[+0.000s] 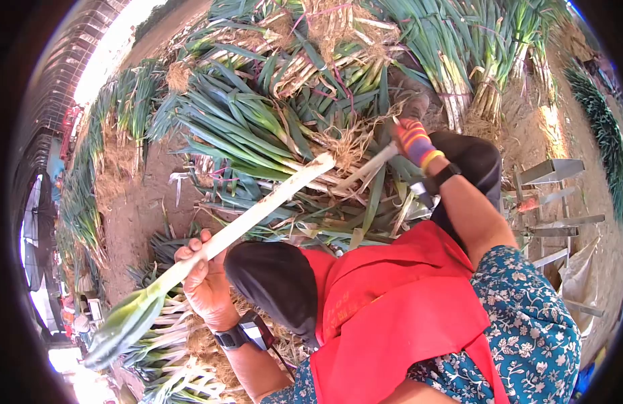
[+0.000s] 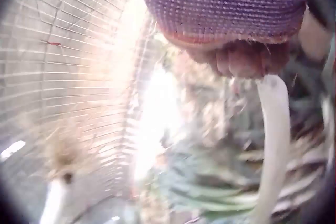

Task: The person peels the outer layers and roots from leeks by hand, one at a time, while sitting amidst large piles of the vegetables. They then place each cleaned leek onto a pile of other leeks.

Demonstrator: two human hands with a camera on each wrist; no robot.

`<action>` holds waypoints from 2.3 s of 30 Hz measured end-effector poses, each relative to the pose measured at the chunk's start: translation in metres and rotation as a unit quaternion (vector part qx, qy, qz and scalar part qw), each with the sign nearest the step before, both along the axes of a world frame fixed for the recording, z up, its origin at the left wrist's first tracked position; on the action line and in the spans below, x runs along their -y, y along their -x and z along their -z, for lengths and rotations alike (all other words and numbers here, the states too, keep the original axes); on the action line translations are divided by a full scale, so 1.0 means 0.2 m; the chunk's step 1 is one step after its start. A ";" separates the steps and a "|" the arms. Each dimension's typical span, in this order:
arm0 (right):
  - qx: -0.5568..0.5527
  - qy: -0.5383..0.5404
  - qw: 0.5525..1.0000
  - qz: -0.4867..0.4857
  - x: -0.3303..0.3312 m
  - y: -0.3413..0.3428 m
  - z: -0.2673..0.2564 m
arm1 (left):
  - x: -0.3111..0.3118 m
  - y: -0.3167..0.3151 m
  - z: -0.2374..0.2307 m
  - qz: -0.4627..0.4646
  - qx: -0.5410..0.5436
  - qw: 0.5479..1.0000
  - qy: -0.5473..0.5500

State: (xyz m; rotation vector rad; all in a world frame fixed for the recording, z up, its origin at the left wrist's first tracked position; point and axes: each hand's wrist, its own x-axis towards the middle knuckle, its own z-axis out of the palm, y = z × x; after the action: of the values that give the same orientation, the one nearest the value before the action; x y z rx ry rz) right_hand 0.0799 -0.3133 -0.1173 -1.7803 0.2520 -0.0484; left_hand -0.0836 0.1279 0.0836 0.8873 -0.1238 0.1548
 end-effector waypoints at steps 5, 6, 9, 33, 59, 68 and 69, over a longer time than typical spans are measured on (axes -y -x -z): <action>0.175 0.535 0.820 -0.104 0.06 0.17 0.04 | 0.00 0.04 0.00 -0.020 0.001 0.999 -0.049; 0.211 0.378 0.896 -0.103 -0.03 0.19 -0.11 | 0.01 0.05 0.00 -0.013 -0.007 0.998 -0.060; 0.343 0.224 0.894 -0.180 -0.35 0.34 -0.72 | 0.05 0.05 0.02 -0.007 -0.007 0.998 -0.068; 0.376 0.253 0.835 -0.313 -0.56 0.50 -0.71 | 0.35 0.08 0.14 -0.104 -0.056 0.992 -0.053; 0.042 0.589 0.775 -0.224 -0.20 0.34 -0.24 | 0.32 0.13 0.28 -0.098 -0.082 0.982 -0.142; 0.501 0.340 0.750 -0.266 -0.98 0.53 -0.66 | 0.52 0.06 0.35 -0.118 -0.120 0.964 -0.205; 0.387 0.314 0.791 -0.354 -0.98 0.51 -0.60 | 0.52 0.06 0.30 -0.126 -0.114 0.971 -0.167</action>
State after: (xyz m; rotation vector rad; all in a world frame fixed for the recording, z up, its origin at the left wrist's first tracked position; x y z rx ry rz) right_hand -0.0212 -0.1165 0.0023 -2.2294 -1.1550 -0.3473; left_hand -0.0964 0.0241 0.0236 1.2493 0.1834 0.2726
